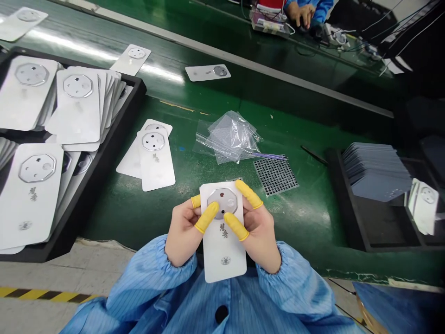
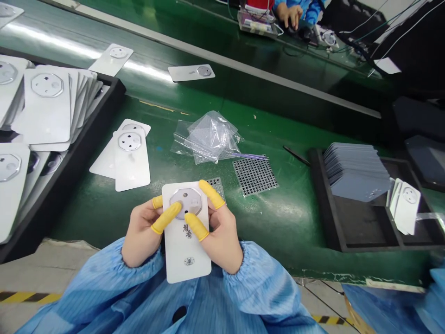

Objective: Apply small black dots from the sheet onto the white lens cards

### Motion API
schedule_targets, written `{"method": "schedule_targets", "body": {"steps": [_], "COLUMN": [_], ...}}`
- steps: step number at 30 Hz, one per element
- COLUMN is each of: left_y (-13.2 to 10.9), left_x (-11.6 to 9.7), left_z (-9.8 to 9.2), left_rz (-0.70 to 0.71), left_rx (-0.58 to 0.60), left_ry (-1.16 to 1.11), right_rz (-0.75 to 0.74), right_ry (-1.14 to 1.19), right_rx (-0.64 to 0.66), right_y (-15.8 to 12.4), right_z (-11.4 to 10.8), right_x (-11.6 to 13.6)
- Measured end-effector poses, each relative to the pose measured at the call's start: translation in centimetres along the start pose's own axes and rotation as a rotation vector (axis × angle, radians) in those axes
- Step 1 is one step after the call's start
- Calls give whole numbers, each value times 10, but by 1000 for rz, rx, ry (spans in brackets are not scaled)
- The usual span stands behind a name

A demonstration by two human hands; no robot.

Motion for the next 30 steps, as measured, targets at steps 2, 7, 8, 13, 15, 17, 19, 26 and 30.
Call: {"method": "schedule_targets", "body": {"steps": [2,7,8,13,15,17,19,26,30], "left_y": [0,3,7,72,121,175,230,351,361], "left_x": [-3,-13,-17,-66,-89,-103,-107,-82,-69], "left_z": [2,7,5,-33,-39,-28,-10,44,49], "left_rz": [70,240,262,440,379,367,364,394,453], "left_rx": [-3,177,297,388,235,180,131,40,92], "left_ry": [109,387,479,1204,1420,1472,1489,1448,1372], "right_rz": [-15,-87,-93,-11,87,105,80,-98,-137], "right_ry": [-9,-89,-106,-307,-574,-652,-718,-1210,-1175], "right_rx": [-59,-212,-224,-513,-571,-586,-588,-567,-514], "right_y": [-2,-3,-2,-17,-25,-29,-29,-57,-87], "right_z": [5,-4,-18,-164,-219,-257,-278,-271,-218], "right_x": [-2,-10,-11,-19,-28,-39,-48,-39,-21]}}
Point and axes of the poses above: each hand's wrist, its own y-axis towards the middle knuckle, its own z-axis out of the palm, x = y × z, the point moved 5 cm from there along y, towards the middle knuckle, and after that the axes turned 13 degrees about z, right-handed, at the moved point
